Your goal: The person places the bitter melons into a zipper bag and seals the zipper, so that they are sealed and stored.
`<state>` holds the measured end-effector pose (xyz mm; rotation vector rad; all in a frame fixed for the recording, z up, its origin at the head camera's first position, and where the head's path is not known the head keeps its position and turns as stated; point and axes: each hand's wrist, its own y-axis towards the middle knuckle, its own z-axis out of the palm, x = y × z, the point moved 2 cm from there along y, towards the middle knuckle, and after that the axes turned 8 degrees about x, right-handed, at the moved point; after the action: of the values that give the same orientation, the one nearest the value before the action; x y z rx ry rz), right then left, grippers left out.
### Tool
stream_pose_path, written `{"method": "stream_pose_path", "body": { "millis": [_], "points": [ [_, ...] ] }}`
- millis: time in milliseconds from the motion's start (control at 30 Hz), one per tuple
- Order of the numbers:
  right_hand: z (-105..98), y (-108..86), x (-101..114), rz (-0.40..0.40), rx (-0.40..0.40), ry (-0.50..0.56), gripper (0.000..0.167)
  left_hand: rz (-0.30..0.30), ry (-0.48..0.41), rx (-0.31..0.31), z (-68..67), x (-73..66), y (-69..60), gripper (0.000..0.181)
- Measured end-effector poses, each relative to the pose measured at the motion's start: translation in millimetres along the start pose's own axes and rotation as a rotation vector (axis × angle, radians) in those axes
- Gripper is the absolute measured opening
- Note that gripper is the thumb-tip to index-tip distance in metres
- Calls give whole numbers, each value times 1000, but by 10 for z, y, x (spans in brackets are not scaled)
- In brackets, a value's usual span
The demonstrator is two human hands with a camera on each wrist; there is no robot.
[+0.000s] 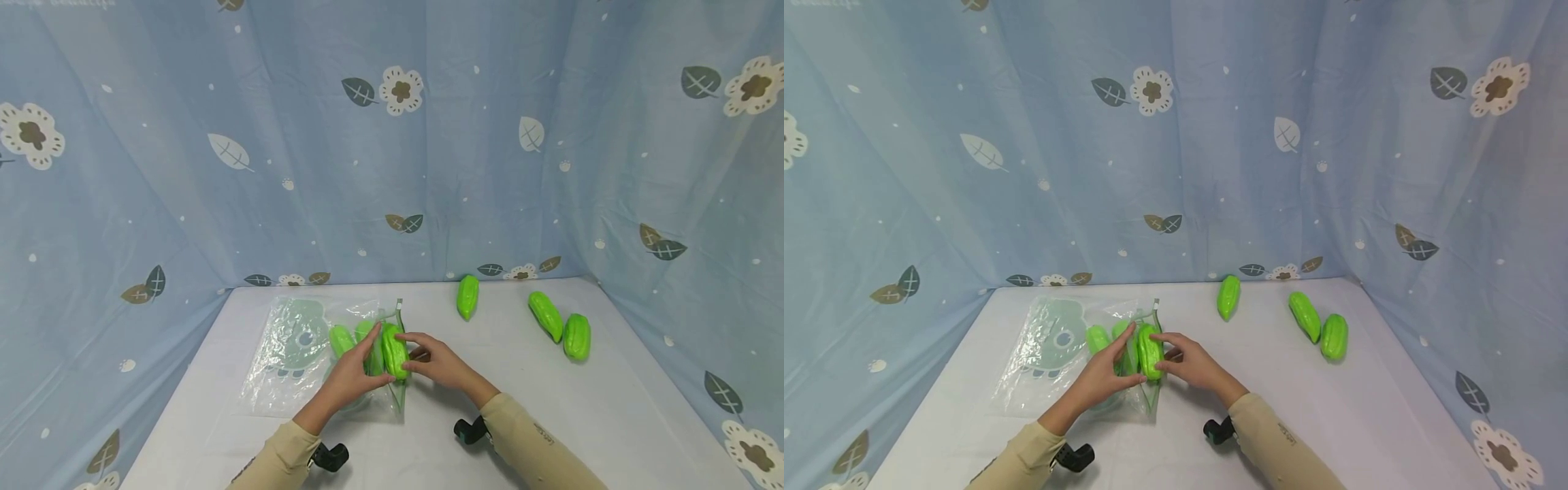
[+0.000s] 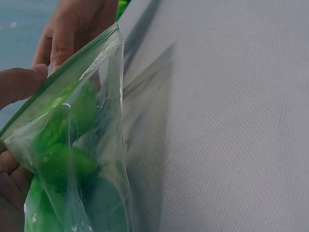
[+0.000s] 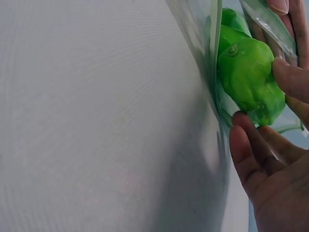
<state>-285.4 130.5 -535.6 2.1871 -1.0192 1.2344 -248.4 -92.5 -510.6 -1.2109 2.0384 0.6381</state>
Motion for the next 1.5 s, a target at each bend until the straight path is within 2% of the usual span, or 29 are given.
{"method": "stream_pose_path", "body": {
  "millis": [300, 1167, 1500],
  "points": [
    [44, 44, 5, 16, 1, -17, 58, -2, -8, 7, -2, -17, -5, 103],
    [106, 133, -15, -8, 21, -31, 58, -19, -13, 7, -12, -9, -9, 105],
    [110, 113, 9, 22, 22, -17, 58, -15, -19, 16, -15, 2, -9, 106]
  ]
}}
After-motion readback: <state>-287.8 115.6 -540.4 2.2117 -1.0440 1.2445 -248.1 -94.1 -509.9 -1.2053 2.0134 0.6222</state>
